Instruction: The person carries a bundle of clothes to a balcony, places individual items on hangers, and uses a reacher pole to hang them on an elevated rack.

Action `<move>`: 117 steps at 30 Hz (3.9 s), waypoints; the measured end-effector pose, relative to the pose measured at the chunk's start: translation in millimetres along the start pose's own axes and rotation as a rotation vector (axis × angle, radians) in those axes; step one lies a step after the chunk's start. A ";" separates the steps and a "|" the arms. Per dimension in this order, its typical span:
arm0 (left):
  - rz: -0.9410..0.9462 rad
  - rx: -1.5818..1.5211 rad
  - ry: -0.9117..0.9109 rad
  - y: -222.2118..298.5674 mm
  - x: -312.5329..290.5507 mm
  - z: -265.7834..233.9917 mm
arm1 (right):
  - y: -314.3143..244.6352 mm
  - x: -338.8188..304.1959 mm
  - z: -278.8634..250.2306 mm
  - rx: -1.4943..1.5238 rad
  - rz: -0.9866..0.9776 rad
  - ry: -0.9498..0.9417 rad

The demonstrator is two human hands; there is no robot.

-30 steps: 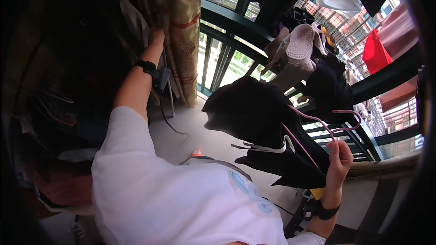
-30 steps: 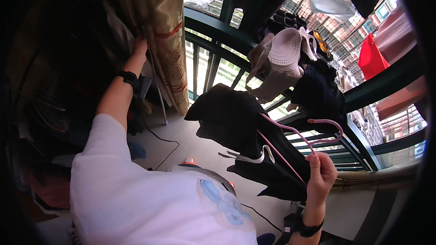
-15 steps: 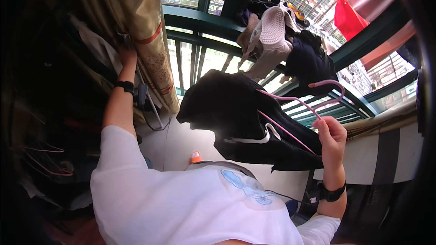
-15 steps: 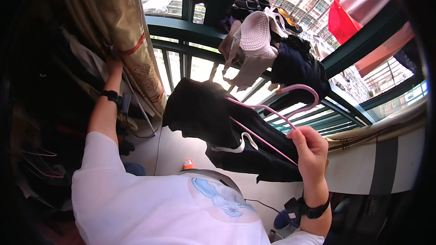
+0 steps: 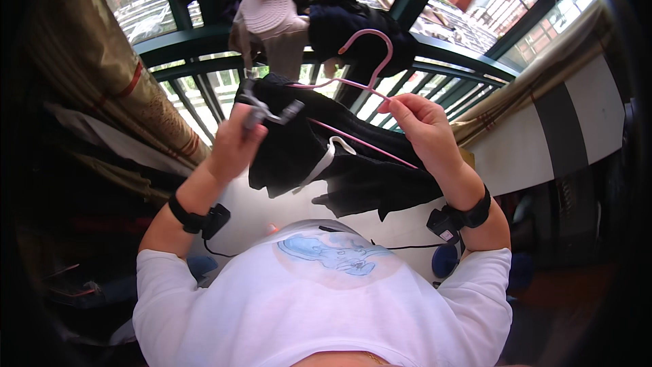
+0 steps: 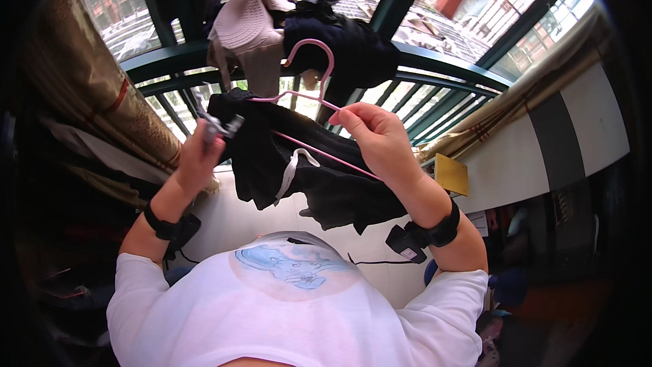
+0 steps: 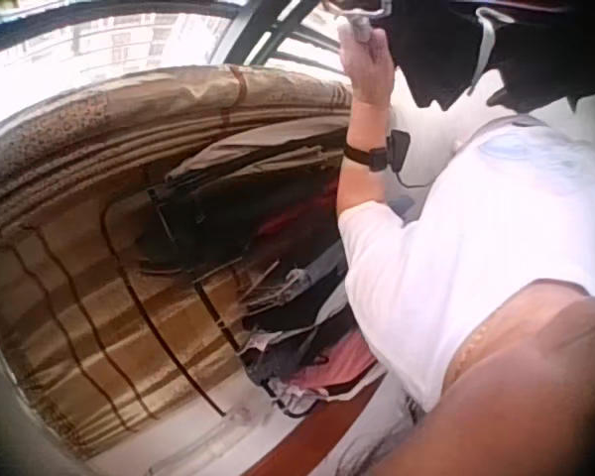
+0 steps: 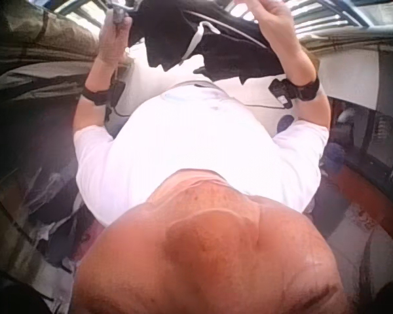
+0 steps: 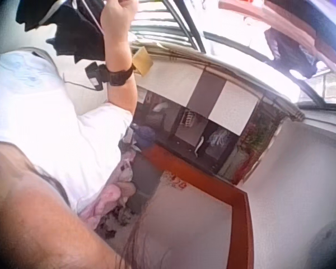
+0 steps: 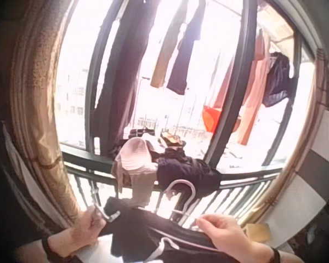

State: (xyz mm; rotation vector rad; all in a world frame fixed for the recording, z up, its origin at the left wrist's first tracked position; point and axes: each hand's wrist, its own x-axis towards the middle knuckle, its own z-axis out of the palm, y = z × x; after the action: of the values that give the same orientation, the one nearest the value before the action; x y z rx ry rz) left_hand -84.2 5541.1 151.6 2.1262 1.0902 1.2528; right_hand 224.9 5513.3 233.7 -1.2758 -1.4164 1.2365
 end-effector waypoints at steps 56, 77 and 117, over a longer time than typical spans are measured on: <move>0.157 -0.984 -0.550 436.4 359.9 810.1 | 167.1 -196.4 -654.7 -0.403 -0.156 0.402; 0.483 -0.808 -0.310 561.1 519.4 881.5 | 277.7 -91.6 -808.6 0.605 0.011 0.315; -0.212 -0.848 -0.281 356.9 449.5 939.5 | 59.7 144.2 -943.8 0.251 -0.611 0.345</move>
State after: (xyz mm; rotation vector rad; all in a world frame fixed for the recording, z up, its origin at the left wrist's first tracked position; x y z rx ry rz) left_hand 1003.6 5709.4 172.0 1.4308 0.5001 1.0165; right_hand 1140.1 5777.9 320.1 -0.7517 -1.2197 0.7079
